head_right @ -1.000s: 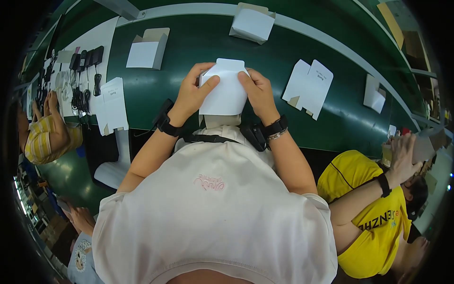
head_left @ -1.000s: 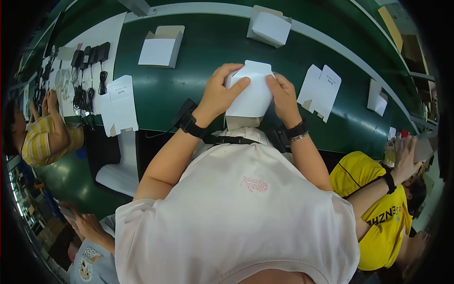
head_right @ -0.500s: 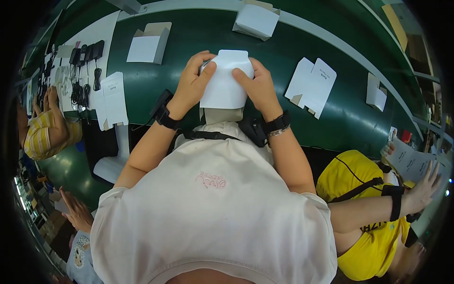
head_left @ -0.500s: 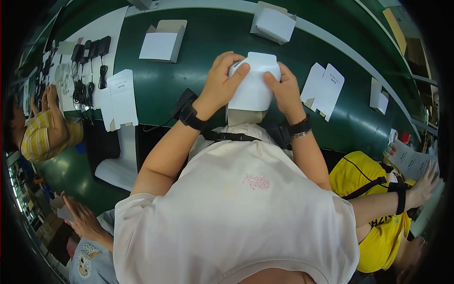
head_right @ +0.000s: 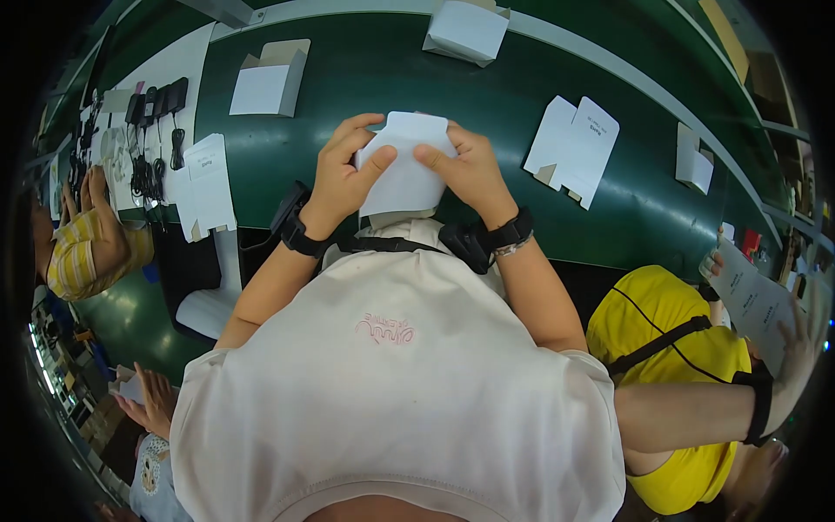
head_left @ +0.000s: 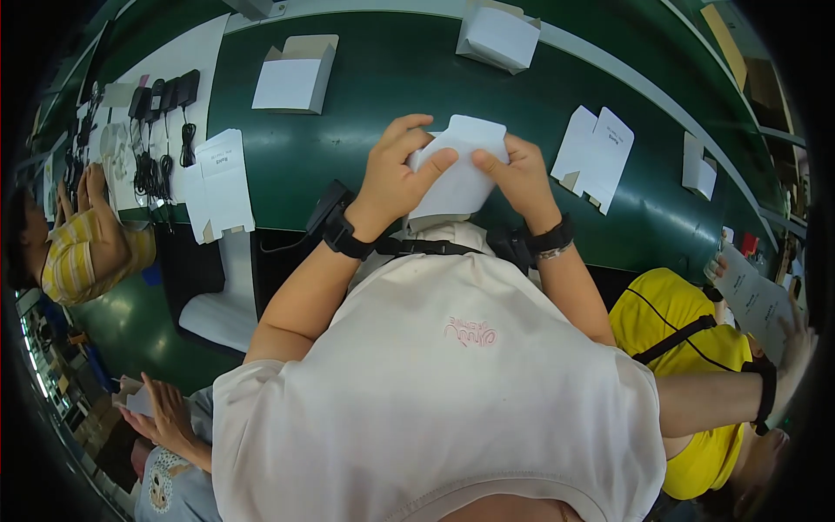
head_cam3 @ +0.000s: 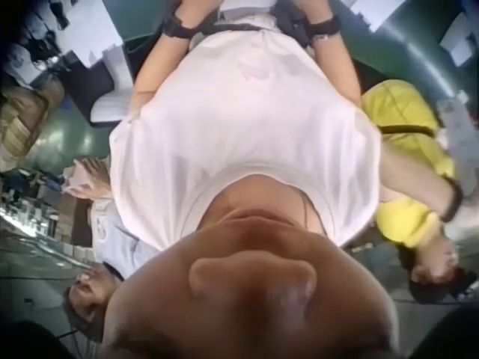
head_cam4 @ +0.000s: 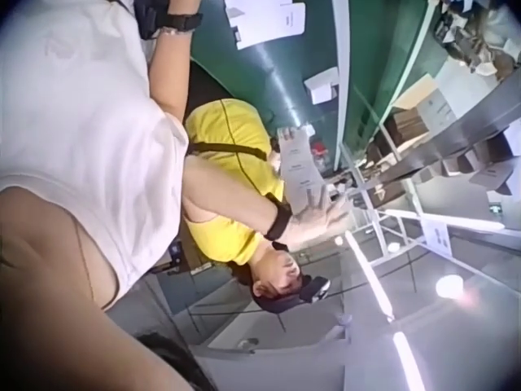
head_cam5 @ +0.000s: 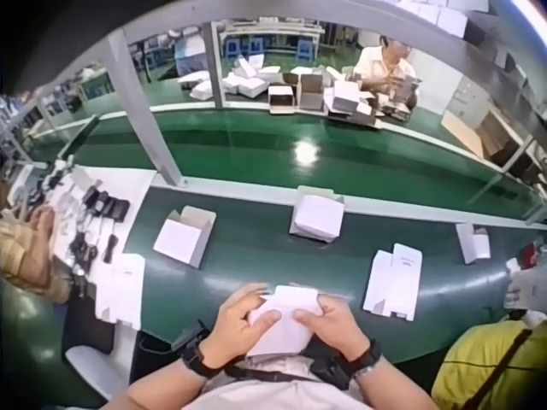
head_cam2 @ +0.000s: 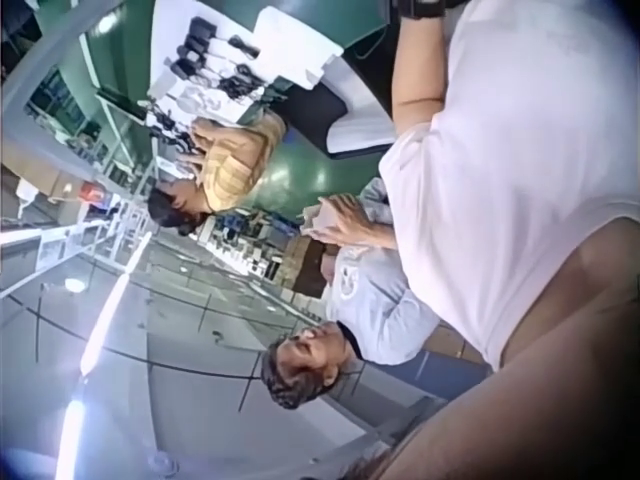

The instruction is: The person folds white cardboard boxes by hand, tucking in the flaps to shape them before stacking them on the green workbench. They repeat this process with several flat cardboard sheets to form a pile of boxes.

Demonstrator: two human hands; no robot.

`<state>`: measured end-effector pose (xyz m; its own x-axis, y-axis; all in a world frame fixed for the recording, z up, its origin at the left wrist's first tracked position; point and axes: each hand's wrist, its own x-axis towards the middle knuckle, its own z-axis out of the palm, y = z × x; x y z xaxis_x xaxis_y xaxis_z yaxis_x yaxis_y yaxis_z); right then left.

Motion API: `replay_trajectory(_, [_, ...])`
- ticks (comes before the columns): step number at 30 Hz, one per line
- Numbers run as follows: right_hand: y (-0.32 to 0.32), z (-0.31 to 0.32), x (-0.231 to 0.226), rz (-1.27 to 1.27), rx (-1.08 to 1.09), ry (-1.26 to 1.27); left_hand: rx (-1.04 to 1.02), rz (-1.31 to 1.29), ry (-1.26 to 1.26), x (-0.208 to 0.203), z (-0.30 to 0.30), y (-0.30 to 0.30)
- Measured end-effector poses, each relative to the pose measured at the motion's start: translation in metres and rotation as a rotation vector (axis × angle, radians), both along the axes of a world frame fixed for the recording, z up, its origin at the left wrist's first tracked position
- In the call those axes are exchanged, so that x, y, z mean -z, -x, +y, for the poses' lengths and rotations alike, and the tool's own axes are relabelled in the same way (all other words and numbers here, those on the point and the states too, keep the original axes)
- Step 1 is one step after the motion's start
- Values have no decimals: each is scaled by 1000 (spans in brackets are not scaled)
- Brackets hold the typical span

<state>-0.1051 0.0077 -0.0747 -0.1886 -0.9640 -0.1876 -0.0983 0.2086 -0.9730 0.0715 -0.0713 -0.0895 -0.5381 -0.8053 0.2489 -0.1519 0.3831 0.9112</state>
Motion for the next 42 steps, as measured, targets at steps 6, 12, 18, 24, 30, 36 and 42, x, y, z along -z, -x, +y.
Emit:
replay_trajectory(6, [-2,-1,15,89,-27,250,-13,35,2,-3,8,-7])
replay_trajectory(12, [-5,8,-15,175,-37,331,-35,167,245,-10,6,-14])
replay_trajectory(18, [2,12,-25,130,-95,491,90,254,487,-19,3,-20])
replay_trajectory(24, [5,15,-38,356,-172,584,144,315,435,-19,6,-21])
replay_trajectory(30, [-1,17,-54,429,-144,673,250,280,578,-34,2,-19])
replay_trajectory(36, [-12,15,-61,319,-91,629,135,303,540,-37,9,-11])
replay_trajectory(42, [-13,15,-54,-36,48,522,114,230,540,-48,5,-4])
